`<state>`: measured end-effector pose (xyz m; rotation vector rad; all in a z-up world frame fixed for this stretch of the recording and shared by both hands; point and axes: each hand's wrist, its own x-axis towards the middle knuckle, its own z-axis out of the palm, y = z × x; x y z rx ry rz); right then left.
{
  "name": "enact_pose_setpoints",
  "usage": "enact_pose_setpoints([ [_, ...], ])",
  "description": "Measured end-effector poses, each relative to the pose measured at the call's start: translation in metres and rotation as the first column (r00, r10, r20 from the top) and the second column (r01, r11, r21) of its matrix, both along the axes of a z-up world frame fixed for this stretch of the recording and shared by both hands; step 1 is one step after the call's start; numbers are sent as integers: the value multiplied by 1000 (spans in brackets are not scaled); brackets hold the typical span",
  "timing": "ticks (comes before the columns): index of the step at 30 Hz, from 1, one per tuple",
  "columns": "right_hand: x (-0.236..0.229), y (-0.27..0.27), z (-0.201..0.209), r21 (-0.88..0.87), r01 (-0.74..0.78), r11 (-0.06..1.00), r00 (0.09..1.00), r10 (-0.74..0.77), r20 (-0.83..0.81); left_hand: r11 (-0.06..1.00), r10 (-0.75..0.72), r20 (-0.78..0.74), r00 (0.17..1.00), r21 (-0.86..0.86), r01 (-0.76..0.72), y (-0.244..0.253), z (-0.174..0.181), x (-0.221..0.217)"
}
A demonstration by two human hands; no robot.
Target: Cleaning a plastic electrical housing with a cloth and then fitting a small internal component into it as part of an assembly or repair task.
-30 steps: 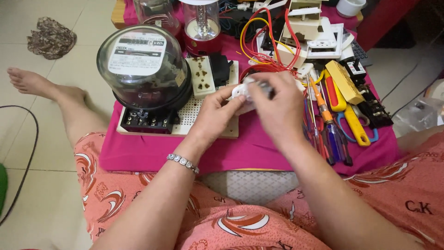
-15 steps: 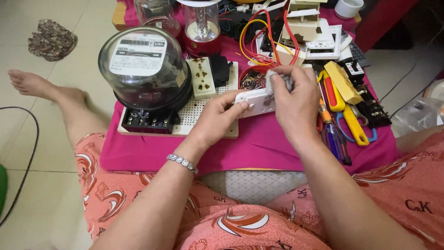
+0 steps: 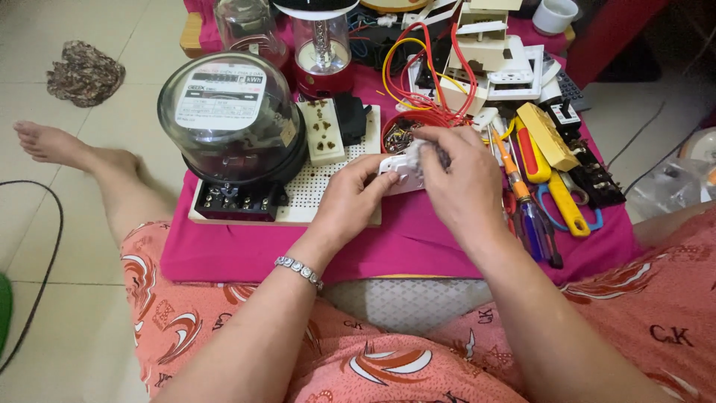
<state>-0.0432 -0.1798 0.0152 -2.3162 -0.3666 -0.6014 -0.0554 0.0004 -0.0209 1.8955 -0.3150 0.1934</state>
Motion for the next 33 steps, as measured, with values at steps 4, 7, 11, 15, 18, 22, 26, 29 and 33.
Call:
enact_pose_setpoints([
  [4, -4, -5, -1, -15, -21, 1000, 999, 22, 44, 1000, 11, -19, 1000, 20, -10, 0, 3, -1],
  [7, 1, -15, -3, 0, -32, 999, 999, 32, 9, 999, 25, -27, 999, 22, -25, 0, 1, 0],
  [11, 9, -20, -9, -35, 79, 996, 997, -79, 14, 999, 32, -47, 998, -6, -32, 0, 5, -3],
  [15, -9, 12, 4, 50, -63, 997, 997, 61, 47, 999, 36, -56, 998, 3, -36, -1, 3, 0],
  [18, -7, 20, -1, 79, -113, 990, 993, 110, 45, 999, 45, -55, 997, 20, -44, 0, 2, 2],
  [22, 3, -9, -6, 53, -124, 991, 991, 122, 49, 999, 44, -72, 996, 6, -44, 0, 1, 0],
  [26, 8, -22, -10, 15, 53, 998, 999, -53, -8, 999, 37, -47, 998, -8, -37, -1, 3, -1],
  [29, 0, -1, -4, 31, -1, 1000, 1000, 1, 0, 999, 36, -43, 998, 0, -36, 0, 3, -1],
  [33, -11, 20, 2, 69, -129, 989, 992, 128, 9, 999, 44, -42, 998, 24, -43, -1, 3, 0],
])
